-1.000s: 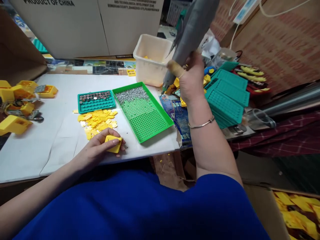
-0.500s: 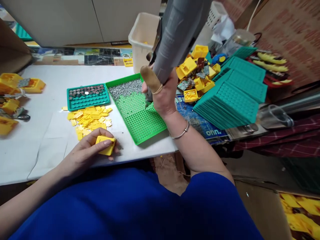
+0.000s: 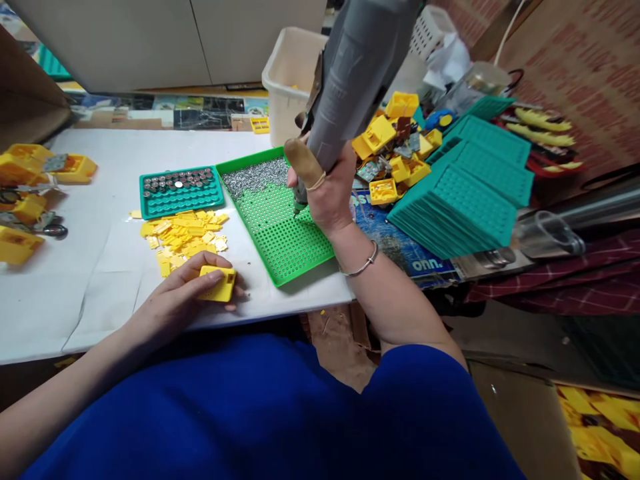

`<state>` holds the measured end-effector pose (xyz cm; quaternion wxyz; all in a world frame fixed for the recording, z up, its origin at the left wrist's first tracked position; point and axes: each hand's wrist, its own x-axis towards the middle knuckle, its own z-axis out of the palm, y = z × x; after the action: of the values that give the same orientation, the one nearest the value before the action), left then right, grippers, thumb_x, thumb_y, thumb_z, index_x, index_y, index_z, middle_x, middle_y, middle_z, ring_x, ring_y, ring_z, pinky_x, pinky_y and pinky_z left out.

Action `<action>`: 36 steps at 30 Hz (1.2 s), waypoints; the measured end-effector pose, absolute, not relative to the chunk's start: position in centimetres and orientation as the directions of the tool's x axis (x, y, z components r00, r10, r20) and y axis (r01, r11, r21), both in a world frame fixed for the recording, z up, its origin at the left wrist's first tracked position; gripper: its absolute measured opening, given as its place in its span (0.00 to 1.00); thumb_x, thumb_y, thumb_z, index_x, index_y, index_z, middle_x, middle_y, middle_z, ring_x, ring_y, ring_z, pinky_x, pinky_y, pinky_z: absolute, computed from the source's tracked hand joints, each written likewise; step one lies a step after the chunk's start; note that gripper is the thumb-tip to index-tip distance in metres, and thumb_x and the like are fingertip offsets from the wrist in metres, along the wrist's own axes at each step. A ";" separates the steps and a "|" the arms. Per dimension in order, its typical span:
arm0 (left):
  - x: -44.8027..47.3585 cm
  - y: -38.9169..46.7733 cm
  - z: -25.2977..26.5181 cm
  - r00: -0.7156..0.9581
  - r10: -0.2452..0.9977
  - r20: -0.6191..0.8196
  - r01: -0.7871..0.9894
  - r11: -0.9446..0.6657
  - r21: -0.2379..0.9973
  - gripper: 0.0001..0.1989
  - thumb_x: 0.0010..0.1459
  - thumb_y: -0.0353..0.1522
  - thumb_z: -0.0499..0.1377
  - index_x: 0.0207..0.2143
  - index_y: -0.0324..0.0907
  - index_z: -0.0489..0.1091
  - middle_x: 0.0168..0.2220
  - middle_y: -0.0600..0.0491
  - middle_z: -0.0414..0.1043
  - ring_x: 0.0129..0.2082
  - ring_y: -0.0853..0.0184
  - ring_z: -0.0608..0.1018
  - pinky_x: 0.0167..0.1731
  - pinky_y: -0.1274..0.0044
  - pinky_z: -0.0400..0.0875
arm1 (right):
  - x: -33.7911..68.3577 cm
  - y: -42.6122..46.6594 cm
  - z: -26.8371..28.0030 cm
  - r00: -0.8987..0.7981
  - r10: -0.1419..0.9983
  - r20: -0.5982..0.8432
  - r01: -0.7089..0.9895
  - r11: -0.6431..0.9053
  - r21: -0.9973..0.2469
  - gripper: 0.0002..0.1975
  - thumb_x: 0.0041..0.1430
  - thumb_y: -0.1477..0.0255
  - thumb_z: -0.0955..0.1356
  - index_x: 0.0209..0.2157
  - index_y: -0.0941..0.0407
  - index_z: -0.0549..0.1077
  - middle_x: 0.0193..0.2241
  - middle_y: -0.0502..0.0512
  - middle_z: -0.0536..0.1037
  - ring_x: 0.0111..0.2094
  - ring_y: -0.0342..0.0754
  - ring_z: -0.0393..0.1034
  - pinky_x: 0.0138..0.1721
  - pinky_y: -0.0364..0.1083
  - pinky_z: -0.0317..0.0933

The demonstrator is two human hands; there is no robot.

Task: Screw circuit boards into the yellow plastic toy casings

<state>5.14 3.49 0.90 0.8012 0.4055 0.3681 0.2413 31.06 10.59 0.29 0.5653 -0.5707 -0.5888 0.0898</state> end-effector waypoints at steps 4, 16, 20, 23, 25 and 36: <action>5.3 3.7 0.7 0.616 0.677 -0.404 -0.167 0.613 0.773 0.11 0.54 0.31 0.62 0.40 0.39 0.67 0.37 0.48 0.78 0.38 0.61 0.81 0.35 0.70 0.78 | 30.6 10.4 1.5 0.348 0.773 0.530 0.559 0.283 -0.780 0.28 0.63 0.41 0.54 0.43 0.47 0.68 0.25 0.50 0.71 0.27 0.46 0.73 0.29 0.48 0.67; 5.5 3.5 0.1 0.605 0.699 -0.381 -0.212 0.603 0.769 0.12 0.55 0.30 0.60 0.42 0.39 0.66 0.33 0.49 0.77 0.35 0.62 0.82 0.36 0.70 0.78 | 21.8 4.5 8.0 0.123 0.872 0.473 0.106 0.463 -0.880 0.24 0.63 0.43 0.53 0.32 0.50 0.54 0.21 0.49 0.61 0.18 0.46 0.61 0.20 0.49 0.58; 5.4 3.5 -0.1 0.620 0.700 -0.354 -0.223 0.591 0.775 0.11 0.56 0.30 0.59 0.42 0.39 0.66 0.32 0.51 0.76 0.33 0.65 0.81 0.35 0.71 0.78 | 19.9 3.9 7.3 0.061 0.930 0.363 0.121 0.354 -0.927 0.27 0.63 0.42 0.46 0.33 0.50 0.57 0.17 0.48 0.58 0.16 0.47 0.60 0.19 0.50 0.59; 5.4 3.5 -0.3 0.633 0.698 -0.335 -0.227 0.581 0.782 0.09 0.57 0.30 0.59 0.41 0.39 0.65 0.31 0.52 0.75 0.31 0.67 0.80 0.35 0.71 0.78 | 19.6 3.9 6.8 0.091 0.915 0.393 0.084 0.386 -0.919 0.26 0.58 0.40 0.59 0.31 0.49 0.59 0.16 0.46 0.59 0.16 0.46 0.61 0.19 0.49 0.60; 5.4 3.5 -0.4 0.634 0.699 -0.330 -0.227 0.576 0.785 0.09 0.57 0.30 0.58 0.41 0.39 0.65 0.30 0.53 0.74 0.29 0.67 0.79 0.33 0.72 0.79 | 19.7 3.9 6.5 0.079 0.903 0.422 -0.010 0.424 -0.906 0.24 0.54 0.44 0.67 0.29 0.49 0.59 0.16 0.44 0.60 0.15 0.44 0.61 0.18 0.48 0.60; 6.0 3.2 -0.2 0.596 0.718 -0.360 -0.192 0.562 0.804 0.09 0.55 0.30 0.59 0.40 0.40 0.64 0.30 0.53 0.74 0.29 0.67 0.79 0.30 0.73 0.78 | 19.6 3.9 5.6 0.109 0.903 0.416 -0.164 0.429 -0.888 0.17 0.57 0.52 0.71 0.32 0.48 0.66 0.19 0.42 0.64 0.17 0.41 0.59 0.22 0.45 0.56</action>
<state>6.01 3.23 -0.23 0.8110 0.3744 0.3514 0.2804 19.64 3.91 5.64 0.6580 -0.3483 -0.5305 0.4053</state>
